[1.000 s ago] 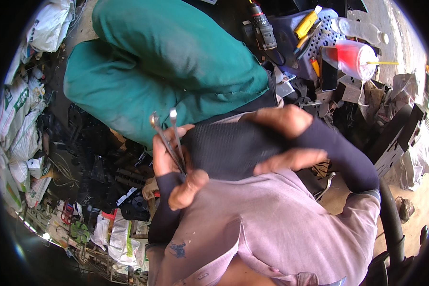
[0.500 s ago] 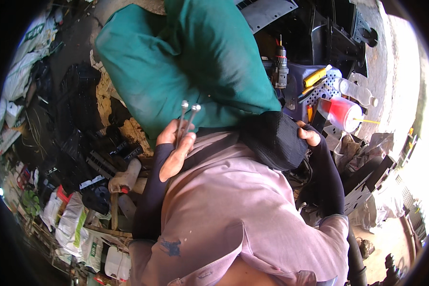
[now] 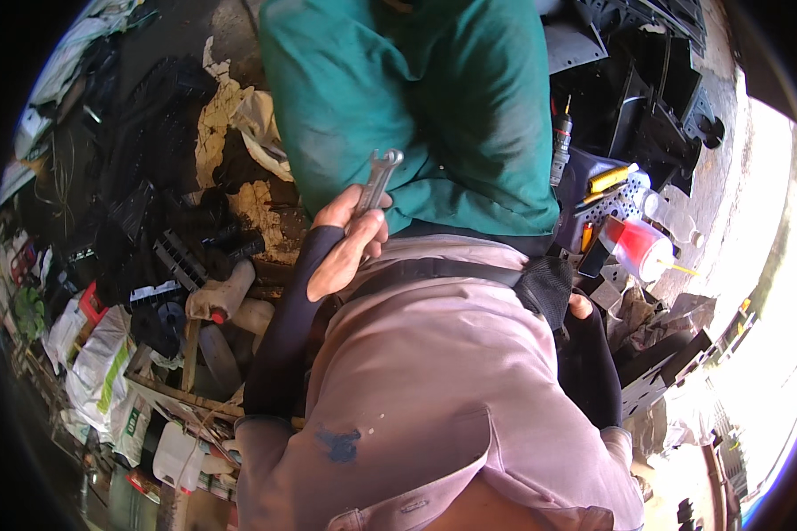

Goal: The person assembles a gray plastic housing by inserting and tightening multiple screws with a wrench. They rotate the part to access different screw holes and finish by handling a black mesh piece.

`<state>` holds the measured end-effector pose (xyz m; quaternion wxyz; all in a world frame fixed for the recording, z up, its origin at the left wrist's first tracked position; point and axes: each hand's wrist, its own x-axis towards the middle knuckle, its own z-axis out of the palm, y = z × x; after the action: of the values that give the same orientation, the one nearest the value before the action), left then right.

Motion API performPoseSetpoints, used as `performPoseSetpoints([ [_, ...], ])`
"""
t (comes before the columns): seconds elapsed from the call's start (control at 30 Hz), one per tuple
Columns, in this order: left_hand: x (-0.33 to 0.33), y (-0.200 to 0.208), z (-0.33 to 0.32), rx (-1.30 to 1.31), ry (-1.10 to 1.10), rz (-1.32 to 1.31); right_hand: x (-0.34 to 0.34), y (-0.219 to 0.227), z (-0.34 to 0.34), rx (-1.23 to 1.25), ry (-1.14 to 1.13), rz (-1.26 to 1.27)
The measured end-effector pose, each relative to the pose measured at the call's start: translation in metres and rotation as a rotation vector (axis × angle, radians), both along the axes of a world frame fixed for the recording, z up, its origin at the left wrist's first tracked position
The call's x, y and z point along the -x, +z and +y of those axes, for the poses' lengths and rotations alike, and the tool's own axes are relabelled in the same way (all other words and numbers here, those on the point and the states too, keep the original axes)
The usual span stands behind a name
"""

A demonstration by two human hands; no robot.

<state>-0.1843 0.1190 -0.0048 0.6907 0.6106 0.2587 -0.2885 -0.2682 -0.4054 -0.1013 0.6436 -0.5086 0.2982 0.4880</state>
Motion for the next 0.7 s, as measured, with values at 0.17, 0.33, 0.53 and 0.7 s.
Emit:
performPoseSetpoints([
  [0.17,0.011,0.007,0.000,-0.074,-0.288,0.086,-0.058,0.043,0.049,0.063,0.082,-0.158],
  [0.33,0.036,0.008,-0.005,-0.223,-0.302,0.107,-0.132,0.113,0.157,0.634,0.513,-0.892],
  [0.53,0.049,-0.009,-0.005,-0.365,-0.427,-0.031,-0.149,0.107,0.294,0.044,0.996,-1.024],
  [0.7,0.057,-0.013,-0.016,-0.341,-0.356,-0.002,-0.165,0.090,0.314,0.086,1.336,-0.783],
])
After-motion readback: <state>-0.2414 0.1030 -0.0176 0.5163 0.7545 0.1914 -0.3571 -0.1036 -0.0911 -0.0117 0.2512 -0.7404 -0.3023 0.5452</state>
